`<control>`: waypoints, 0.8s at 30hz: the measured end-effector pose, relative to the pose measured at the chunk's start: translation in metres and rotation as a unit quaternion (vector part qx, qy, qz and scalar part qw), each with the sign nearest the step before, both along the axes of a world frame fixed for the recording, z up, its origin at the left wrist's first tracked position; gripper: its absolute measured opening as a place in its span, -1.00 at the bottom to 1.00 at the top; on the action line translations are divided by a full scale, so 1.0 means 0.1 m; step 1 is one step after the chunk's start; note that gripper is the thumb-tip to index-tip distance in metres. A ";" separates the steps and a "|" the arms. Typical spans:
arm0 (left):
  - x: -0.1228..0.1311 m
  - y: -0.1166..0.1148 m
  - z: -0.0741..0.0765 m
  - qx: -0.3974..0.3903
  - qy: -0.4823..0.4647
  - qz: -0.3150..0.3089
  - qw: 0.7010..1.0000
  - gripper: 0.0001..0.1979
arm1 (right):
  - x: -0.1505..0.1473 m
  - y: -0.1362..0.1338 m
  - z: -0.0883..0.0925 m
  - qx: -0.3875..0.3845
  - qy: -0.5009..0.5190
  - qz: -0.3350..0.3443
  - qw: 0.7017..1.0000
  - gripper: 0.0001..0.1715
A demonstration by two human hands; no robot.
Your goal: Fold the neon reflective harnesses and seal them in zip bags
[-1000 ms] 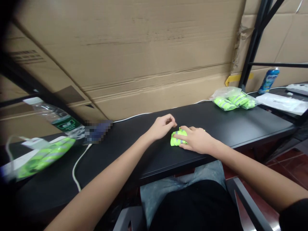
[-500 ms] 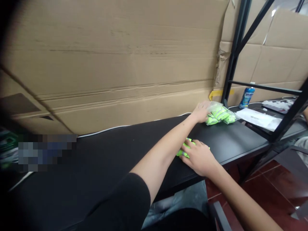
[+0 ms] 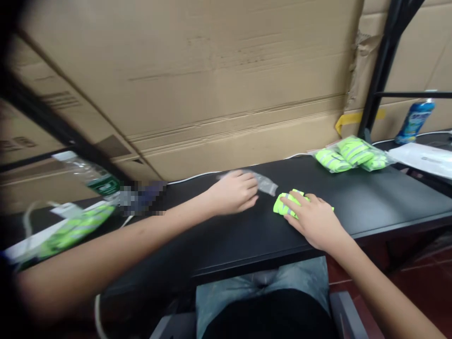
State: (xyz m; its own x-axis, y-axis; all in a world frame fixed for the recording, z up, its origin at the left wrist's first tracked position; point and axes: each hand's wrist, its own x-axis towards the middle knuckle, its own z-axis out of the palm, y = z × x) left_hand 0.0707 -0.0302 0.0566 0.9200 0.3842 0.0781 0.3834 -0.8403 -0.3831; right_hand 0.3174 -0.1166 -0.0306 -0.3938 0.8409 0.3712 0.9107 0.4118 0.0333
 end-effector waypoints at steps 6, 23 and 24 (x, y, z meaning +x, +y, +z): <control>-0.92 -0.68 -0.09 -0.156 -0.026 0.115 0.981 -0.60 | 0.02 -0.01 -0.05 0.022 -0.007 0.023 0.999 -0.48; -0.68 -0.45 -0.34 -0.250 -0.120 0.172 0.945 0.23 | -0.07 -0.57 -0.07 0.084 -0.046 0.225 0.970 -0.31; -0.69 -0.47 -0.35 -0.246 -0.126 0.168 0.946 0.21 | -0.07 -0.59 -0.08 0.092 -0.040 0.231 0.968 -0.29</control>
State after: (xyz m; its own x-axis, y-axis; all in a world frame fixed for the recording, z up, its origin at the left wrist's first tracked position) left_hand 0.0020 -0.0769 0.0218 0.7159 0.6980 0.0144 0.6871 -0.7081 0.1626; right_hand 0.3100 -0.1752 -0.0386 -0.7461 0.4900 0.4508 0.6217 0.7551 0.2082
